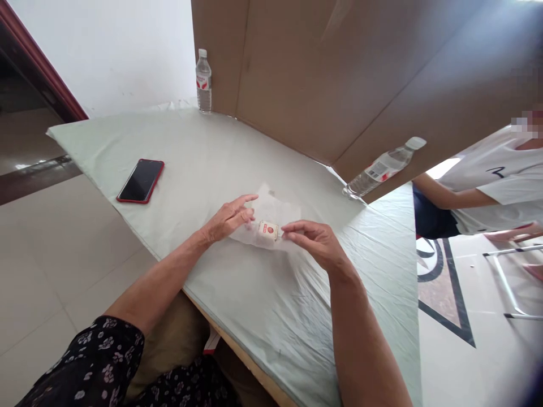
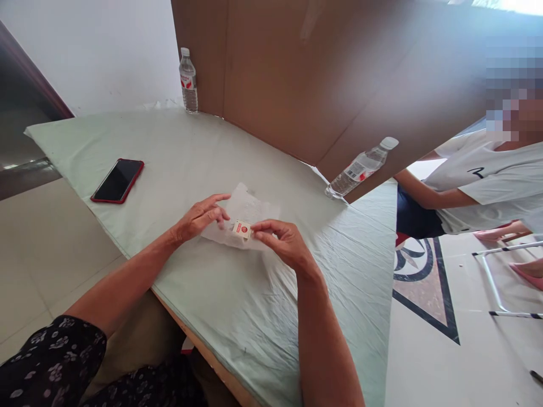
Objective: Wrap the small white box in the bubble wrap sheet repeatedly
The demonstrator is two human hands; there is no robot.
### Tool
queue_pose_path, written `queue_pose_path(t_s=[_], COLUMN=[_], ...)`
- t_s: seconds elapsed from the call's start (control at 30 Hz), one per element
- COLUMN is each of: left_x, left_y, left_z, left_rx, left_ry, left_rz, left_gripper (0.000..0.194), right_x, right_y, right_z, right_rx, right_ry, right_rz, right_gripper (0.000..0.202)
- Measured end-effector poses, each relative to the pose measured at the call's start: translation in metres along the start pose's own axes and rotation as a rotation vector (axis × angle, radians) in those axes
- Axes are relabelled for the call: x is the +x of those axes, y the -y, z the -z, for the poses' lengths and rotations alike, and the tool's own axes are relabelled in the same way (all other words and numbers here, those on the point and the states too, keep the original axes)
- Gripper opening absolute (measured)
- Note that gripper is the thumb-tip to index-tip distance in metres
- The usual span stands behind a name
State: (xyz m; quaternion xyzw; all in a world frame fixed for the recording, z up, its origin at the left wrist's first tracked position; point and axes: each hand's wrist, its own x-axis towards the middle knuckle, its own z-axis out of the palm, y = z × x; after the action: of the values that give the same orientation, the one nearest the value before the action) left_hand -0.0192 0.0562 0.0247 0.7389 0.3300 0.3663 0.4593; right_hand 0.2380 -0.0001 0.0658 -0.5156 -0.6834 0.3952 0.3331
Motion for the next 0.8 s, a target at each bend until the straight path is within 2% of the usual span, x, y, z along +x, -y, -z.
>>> queue_pose_path(t_s=[0.07, 0.13, 0.17, 0.2, 0.23, 0.3, 0.4, 0.47, 0.57, 0.67, 0.73, 0.8], left_x=[0.001, 0.003, 0.004, 0.004, 0.005, 0.004, 0.002, -0.001, -0.002, -0.002, -0.002, -0.002], left_y=[0.0, 0.003, 0.005, 0.007, 0.008, 0.011, 0.011, 0.011, 0.011, 0.01, 0.009, 0.009], left_z=[0.003, 0.004, 0.003, 0.002, 0.001, 0.002, 0.008, 0.012, 0.013, 0.009, 0.008, 0.007], left_rx=[-0.005, 0.194, 0.329, 0.46, 0.567, 0.687, 0.674, 0.65, 0.7, 0.761, 0.77, 0.759], left_ry=[0.061, 0.088, 0.083, 0.075, 0.073, 0.115, 0.257, 0.326, 0.342, 0.344, 0.343, 0.336], left_rz=[0.047, 0.103, 0.113, 0.105, 0.085, 0.04, 0.008, 0.013, 0.042, 0.062, 0.066, 0.068], left_gripper=[0.053, 0.045, 0.039, 0.034, 0.032, 0.035, 0.053, 0.063, 0.071, 0.073, 0.073, 0.073], right_x=[-0.01, -0.02, -0.025, -0.029, -0.032, -0.034, -0.026, -0.015, 0.002, 0.009, 0.004, -0.007], right_y=[0.009, 0.012, 0.012, 0.01, 0.008, 0.003, -0.002, -0.005, -0.014, -0.025, -0.032, -0.041], right_z=[0.0, -0.004, -0.007, -0.01, -0.012, -0.015, -0.019, -0.025, -0.039, -0.046, -0.037, -0.019], right_rx=[-0.012, -0.077, -0.119, -0.162, -0.202, -0.267, -0.334, -0.388, -0.467, -0.483, -0.466, -0.426], right_ry=[0.271, 0.5, 0.548, 0.542, 0.493, 0.305, -0.045, -0.181, -0.172, -0.139, -0.214, -0.32], right_rz=[-0.009, -0.053, -0.076, -0.089, -0.091, -0.075, -0.033, 0.032, 0.129, 0.104, 0.07, 0.008], right_gripper=[0.026, 0.025, 0.025, 0.024, 0.022, 0.021, 0.023, 0.031, 0.053, 0.052, 0.05, 0.053])
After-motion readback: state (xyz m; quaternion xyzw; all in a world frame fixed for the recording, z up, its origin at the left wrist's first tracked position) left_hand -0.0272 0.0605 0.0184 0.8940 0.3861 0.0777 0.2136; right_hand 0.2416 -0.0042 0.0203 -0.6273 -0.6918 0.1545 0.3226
